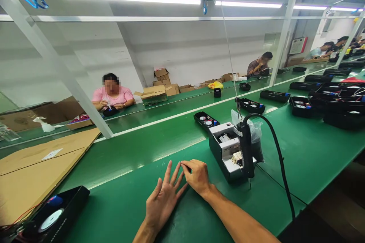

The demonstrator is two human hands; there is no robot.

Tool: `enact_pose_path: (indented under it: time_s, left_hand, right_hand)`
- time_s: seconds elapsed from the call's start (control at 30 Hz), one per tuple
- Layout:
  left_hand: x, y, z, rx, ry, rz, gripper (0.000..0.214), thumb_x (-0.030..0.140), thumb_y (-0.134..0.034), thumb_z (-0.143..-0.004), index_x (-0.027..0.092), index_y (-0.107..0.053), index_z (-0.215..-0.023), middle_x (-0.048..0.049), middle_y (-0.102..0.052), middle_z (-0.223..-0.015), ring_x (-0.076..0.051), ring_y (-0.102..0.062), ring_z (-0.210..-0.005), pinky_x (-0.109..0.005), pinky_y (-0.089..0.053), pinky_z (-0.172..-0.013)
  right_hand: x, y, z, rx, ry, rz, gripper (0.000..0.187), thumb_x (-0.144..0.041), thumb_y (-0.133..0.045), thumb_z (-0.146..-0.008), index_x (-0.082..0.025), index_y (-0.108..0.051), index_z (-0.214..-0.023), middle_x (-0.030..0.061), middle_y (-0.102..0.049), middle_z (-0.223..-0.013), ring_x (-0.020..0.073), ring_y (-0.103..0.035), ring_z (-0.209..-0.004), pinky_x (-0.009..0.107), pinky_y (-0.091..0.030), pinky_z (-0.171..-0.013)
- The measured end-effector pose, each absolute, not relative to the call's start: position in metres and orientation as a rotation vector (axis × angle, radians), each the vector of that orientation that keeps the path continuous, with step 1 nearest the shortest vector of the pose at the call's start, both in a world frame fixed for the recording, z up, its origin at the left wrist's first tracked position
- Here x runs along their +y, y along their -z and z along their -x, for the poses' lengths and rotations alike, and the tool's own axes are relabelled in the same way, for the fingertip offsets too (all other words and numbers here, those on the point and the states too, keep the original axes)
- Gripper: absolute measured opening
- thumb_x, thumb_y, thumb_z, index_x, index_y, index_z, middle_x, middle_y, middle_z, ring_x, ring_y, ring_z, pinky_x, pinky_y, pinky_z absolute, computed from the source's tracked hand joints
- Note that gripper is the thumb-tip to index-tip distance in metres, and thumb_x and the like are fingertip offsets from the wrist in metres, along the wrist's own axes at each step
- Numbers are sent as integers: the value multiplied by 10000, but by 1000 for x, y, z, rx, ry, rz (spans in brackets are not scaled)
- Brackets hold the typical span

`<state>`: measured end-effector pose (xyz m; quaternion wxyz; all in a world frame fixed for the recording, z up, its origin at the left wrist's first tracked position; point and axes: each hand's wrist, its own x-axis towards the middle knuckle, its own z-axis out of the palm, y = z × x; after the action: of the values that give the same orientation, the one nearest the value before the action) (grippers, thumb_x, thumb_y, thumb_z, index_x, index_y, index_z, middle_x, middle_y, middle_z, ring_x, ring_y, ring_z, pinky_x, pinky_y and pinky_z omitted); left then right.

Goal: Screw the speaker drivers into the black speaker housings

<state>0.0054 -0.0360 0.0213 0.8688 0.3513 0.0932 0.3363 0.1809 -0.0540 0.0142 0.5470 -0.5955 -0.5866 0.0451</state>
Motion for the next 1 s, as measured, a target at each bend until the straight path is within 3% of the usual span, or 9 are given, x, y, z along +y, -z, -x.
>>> enact_pose_path:
  time_s: [0.17,0.37,0.57,0.77,1.0]
  left_hand:
    - [-35,-12,-5,245,-724,-849,691,605,-417,-1036,420,-197,-1665,-11,-300,-1765,-285,-117,-1670,-607,-115,-1332]
    - [-35,0,-9,293,-744,-1173,745,593,-541,-1000,460,-206,-1652,25,-159,-1803,-323,-90,-1671,-591,-154,-1336]
    - [-33,-3,-5,289,-720,-1120,648,584,-464,-1034,458,-271,-1640,10,-247,-1783,-315,-176,-1658,-599,-191,-1324]
    - [-33,-12,-2,314,-706,-990,728,632,-482,-1003,425,-237,-1656,-33,-293,-1768,-332,-209,-1648,-642,-206,-1305]
    - [-33,-9,-3,309,-712,-1040,716,620,-490,-1010,430,-243,-1655,-8,-208,-1794,-335,-221,-1644,-594,-261,-1297]
  right_hand:
    - [-53,-10,-180,-1442,-59,1436,264,-292,-591,-1014,-270,-853,-1023,50,-858,-960,211,-788,-808,308,-553,-777]
    - [-50,-3,-180,-1392,4,1520,197,-304,-651,-931,-240,-828,-870,34,-820,-744,192,-746,-655,273,-481,-672]
    - [-49,-5,-179,-1331,-12,1581,141,-279,-664,-865,-234,-780,-800,0,-764,-621,169,-703,-561,261,-445,-625]
    - [-51,-10,-179,-1311,-73,1599,173,-298,-641,-880,-244,-789,-809,-5,-769,-633,168,-710,-571,258,-463,-616]
    - [-53,-9,-181,-1384,-106,1600,269,-382,-596,-936,-265,-836,-903,26,-817,-737,201,-753,-649,278,-500,-663]
